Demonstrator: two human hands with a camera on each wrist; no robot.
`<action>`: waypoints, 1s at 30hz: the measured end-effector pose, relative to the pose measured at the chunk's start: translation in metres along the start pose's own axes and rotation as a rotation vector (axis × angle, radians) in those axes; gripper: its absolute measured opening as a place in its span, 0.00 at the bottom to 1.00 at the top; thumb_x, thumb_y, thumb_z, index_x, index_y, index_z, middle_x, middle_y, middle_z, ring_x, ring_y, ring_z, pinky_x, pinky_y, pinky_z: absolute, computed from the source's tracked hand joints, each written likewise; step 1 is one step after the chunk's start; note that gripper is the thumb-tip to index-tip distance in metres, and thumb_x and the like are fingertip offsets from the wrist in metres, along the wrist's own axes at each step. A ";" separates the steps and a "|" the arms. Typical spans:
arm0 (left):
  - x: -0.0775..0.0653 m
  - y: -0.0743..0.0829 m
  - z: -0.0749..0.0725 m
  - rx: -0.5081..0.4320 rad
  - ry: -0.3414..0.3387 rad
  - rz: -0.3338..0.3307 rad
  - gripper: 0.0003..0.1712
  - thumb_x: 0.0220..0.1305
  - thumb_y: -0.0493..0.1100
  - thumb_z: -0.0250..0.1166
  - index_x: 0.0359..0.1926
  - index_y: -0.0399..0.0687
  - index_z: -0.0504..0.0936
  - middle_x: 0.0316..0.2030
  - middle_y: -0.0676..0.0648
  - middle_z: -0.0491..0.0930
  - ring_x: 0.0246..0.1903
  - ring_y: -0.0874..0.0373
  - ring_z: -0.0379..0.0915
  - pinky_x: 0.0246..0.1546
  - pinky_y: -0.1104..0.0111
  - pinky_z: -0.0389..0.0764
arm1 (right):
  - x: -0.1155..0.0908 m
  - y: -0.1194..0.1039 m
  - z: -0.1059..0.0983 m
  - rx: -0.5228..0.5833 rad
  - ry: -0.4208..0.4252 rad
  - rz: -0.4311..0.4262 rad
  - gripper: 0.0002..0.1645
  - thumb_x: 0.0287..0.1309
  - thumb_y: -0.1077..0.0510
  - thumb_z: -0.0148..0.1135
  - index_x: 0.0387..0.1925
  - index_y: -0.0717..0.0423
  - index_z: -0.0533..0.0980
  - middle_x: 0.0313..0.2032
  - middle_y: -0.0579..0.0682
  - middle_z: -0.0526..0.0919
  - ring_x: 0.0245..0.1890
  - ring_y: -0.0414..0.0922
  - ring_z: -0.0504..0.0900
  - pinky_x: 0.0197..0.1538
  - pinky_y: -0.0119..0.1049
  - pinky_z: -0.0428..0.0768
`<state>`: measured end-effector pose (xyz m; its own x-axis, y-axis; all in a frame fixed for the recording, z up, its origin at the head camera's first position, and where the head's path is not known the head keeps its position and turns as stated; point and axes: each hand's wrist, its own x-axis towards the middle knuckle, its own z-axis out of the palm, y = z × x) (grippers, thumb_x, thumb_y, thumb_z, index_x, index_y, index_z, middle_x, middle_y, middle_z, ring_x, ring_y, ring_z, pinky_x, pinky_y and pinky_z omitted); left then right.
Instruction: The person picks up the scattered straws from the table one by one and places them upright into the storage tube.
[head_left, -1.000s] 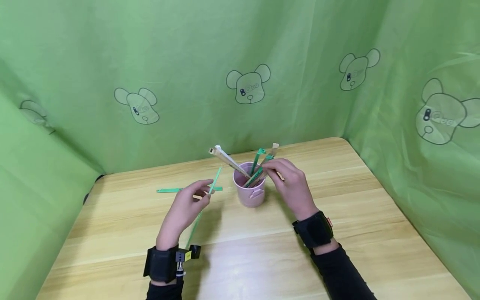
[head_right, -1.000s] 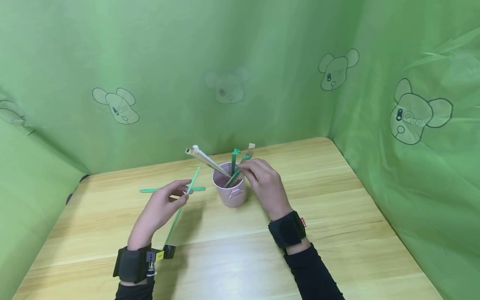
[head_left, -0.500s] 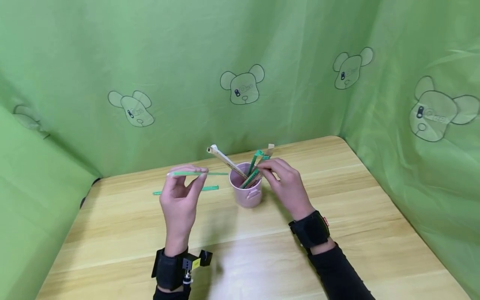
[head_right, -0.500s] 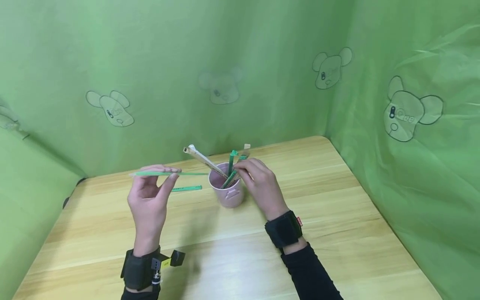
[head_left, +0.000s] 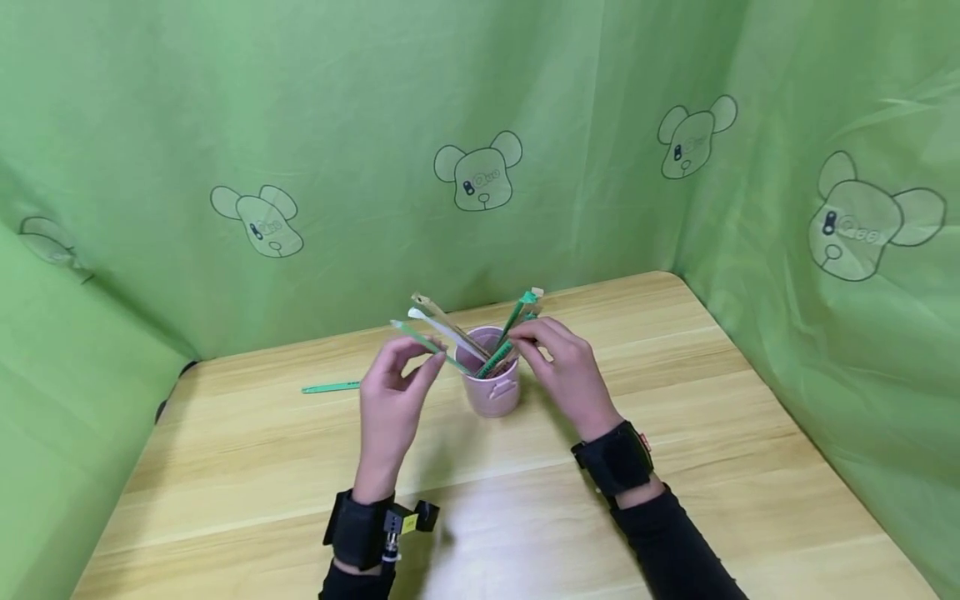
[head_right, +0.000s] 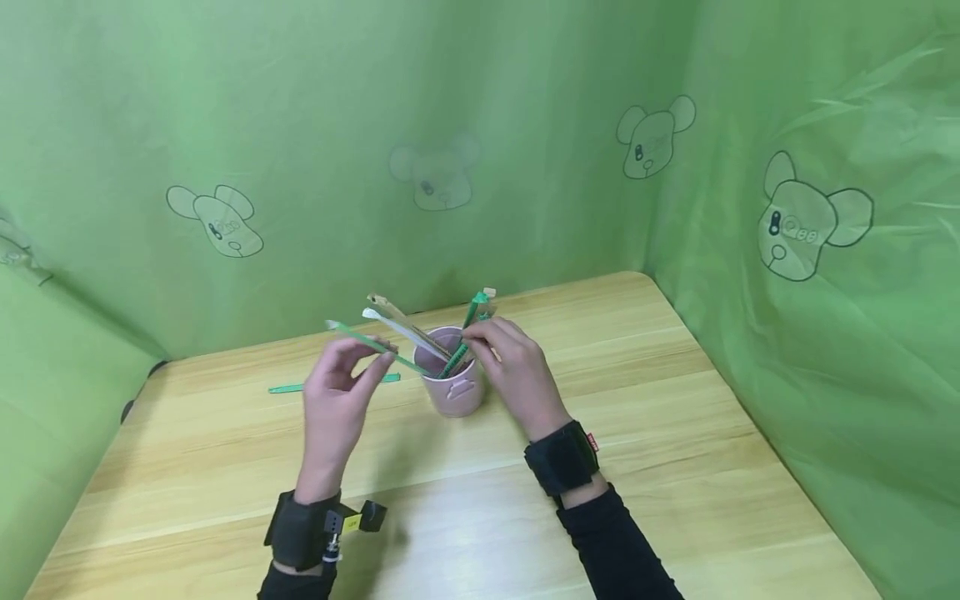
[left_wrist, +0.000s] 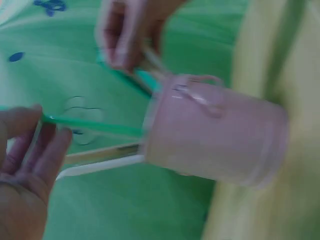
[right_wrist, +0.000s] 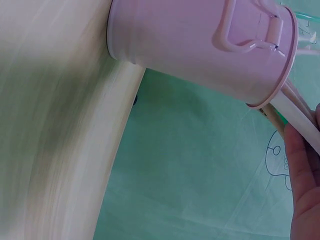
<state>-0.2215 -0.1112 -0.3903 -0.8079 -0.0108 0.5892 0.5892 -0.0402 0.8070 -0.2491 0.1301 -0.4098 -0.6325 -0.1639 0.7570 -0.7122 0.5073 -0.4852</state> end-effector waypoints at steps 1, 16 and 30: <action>0.000 -0.006 0.002 0.036 -0.006 -0.033 0.12 0.69 0.27 0.70 0.52 0.32 0.82 0.49 0.39 0.85 0.52 0.48 0.83 0.54 0.58 0.86 | 0.000 0.000 0.001 0.005 -0.004 0.002 0.11 0.63 0.71 0.72 0.46 0.60 0.85 0.45 0.49 0.88 0.48 0.46 0.87 0.56 0.33 0.84; -0.004 -0.048 -0.035 0.622 -0.178 -0.142 0.19 0.68 0.23 0.66 0.58 0.34 0.83 0.56 0.36 0.79 0.55 0.41 0.78 0.58 0.49 0.83 | -0.001 0.003 0.004 0.027 -0.025 0.014 0.11 0.63 0.70 0.74 0.46 0.58 0.85 0.45 0.47 0.87 0.47 0.43 0.86 0.56 0.33 0.84; -0.023 -0.078 -0.064 1.010 -0.453 -0.282 0.37 0.61 0.19 0.66 0.72 0.35 0.74 0.60 0.33 0.76 0.59 0.33 0.69 0.57 0.41 0.76 | 0.000 0.002 0.002 0.032 -0.059 0.028 0.12 0.64 0.68 0.74 0.47 0.56 0.84 0.44 0.45 0.86 0.45 0.40 0.84 0.52 0.35 0.85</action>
<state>-0.2495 -0.1715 -0.4695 -0.9543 0.2410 0.1765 0.2962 0.8403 0.4540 -0.2509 0.1290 -0.4120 -0.6681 -0.2001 0.7166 -0.7031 0.4848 -0.5202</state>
